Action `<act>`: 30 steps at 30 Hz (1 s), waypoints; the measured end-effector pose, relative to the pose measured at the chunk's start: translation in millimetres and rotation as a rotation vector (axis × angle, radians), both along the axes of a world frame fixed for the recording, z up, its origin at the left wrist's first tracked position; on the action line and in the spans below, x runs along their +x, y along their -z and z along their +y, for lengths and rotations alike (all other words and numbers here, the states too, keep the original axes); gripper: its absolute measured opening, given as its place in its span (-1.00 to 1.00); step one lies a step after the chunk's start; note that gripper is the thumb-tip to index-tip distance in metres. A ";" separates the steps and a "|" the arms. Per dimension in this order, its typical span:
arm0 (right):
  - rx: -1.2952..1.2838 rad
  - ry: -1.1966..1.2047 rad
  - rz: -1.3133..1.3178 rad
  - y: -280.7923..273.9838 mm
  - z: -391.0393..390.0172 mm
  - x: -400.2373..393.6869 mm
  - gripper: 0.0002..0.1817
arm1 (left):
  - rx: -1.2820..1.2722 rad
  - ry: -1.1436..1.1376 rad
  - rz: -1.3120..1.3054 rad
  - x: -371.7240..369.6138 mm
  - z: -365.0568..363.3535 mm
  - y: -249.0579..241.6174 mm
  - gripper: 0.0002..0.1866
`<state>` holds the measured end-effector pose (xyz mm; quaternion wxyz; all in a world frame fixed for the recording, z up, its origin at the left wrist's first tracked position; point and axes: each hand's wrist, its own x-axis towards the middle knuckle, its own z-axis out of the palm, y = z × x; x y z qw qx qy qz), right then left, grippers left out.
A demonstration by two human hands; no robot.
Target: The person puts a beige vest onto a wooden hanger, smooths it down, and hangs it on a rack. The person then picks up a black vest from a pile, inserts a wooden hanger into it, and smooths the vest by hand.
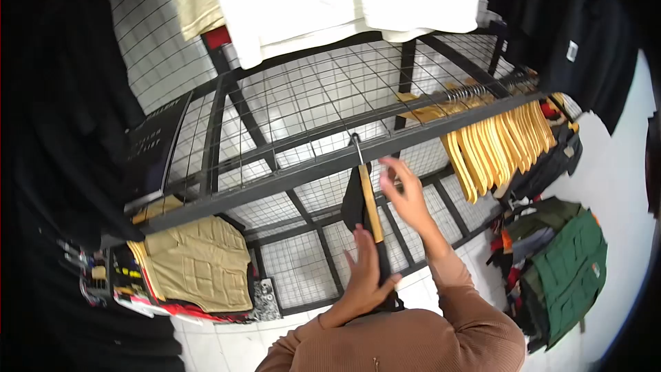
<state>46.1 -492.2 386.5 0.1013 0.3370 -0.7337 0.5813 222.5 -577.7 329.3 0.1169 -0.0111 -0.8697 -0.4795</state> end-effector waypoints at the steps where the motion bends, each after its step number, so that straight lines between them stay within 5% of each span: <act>1: 0.023 0.058 0.024 -11.7 9.5 29.8 -0.62 | -0.052 0.106 0.034 -1.7 -2.6 -4.4 -0.09; 5: 0.266 0.147 -0.036 -26.0 43.4 98.4 -0.67 | -0.227 0.374 0.105 -14.4 -29.9 -20.2 -0.08; 12: 0.606 0.426 0.161 15.6 68.5 88.4 -0.78 | -0.404 0.639 0.175 -49.2 -87.4 -22.3 -0.27; 16: 0.408 0.672 0.217 -0.1 38.8 103.9 -0.79 | -0.296 0.387 0.361 -85.0 -136.2 -31.9 -0.60; 18: 0.449 0.654 0.180 -0.7 32.1 111.0 -0.78 | -0.252 0.031 0.488 -104.9 -159.6 -24.5 -0.67; 19: 0.493 0.622 0.133 0.8 28.7 116.6 -0.78 | -0.253 0.039 0.488 -117.7 -174.9 -9.8 -0.67; 22: 0.550 0.690 0.103 22.8 39.4 99.6 -0.73 | -0.633 -0.140 0.420 -142.7 -214.1 9.2 -0.65; 26: 0.516 0.907 0.209 46.8 61.8 54.5 -0.64 | -0.645 0.042 0.606 -131.2 -232.5 -7.1 -0.66; 30: 0.394 1.092 0.293 59.2 48.1 33.6 -0.62 | -0.477 0.402 0.404 -101.3 -240.3 -19.3 -0.63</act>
